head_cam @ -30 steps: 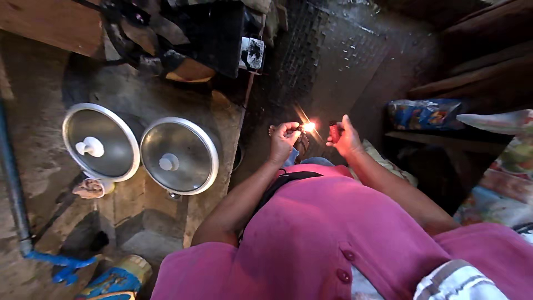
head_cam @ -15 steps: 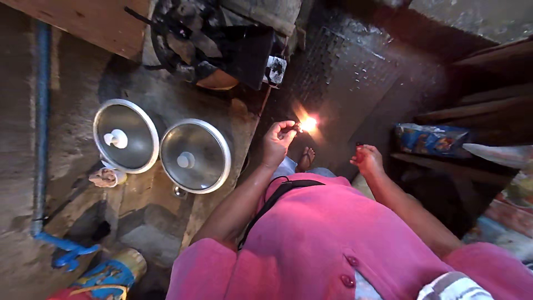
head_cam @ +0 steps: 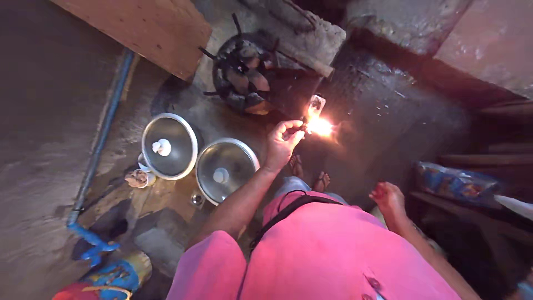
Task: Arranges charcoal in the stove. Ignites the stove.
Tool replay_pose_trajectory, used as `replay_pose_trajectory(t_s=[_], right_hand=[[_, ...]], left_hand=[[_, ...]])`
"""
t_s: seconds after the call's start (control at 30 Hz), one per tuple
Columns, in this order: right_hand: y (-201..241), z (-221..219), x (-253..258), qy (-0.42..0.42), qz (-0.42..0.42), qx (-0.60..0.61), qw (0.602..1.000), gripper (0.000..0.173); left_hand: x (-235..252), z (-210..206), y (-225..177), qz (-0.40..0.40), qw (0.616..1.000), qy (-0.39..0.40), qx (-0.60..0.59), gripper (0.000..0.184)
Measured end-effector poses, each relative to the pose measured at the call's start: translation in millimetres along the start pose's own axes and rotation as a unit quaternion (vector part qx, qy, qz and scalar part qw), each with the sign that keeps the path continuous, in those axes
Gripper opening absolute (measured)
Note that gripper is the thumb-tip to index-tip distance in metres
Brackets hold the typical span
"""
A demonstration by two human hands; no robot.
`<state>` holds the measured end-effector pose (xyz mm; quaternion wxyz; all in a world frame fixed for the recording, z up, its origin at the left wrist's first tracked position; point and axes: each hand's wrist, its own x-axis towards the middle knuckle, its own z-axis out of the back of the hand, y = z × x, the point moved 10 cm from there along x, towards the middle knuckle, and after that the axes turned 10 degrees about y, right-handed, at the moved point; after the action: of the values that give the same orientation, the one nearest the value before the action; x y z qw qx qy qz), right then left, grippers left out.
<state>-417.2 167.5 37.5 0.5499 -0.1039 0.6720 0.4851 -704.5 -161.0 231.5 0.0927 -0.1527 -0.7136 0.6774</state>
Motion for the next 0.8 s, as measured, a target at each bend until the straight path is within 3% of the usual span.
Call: replay_pose_trajectory(t_s=[0.3, 0.5, 0.67, 0.8], right_hand=[[14.6, -20.3, -14.7, -0.006, 0.019, 0.001, 1.0, 0.013], [16.4, -34.0, -19.7, -0.019, 0.019, -0.001, 1.0, 0.014], [16.6, -46.0, -23.9, -0.013, 0.019, -0.006, 1.0, 0.016], [16.1, -53.8, -26.1, -0.012, 0.019, -0.003, 1.0, 0.012]], left_hand=[[46.1, 100.9, -38.2, -0.007, 0.995, -0.067, 0.076, 0.026], [95.0, 177.2, -54.6, -0.027, 0.97, -0.091, 0.224, 0.022], [139.3, 206.1, -48.7, 0.019, 0.936, -0.041, 0.349, 0.021], [162.7, 213.4, -40.0, 0.036, 0.924, 0.016, 0.38, 0.022]])
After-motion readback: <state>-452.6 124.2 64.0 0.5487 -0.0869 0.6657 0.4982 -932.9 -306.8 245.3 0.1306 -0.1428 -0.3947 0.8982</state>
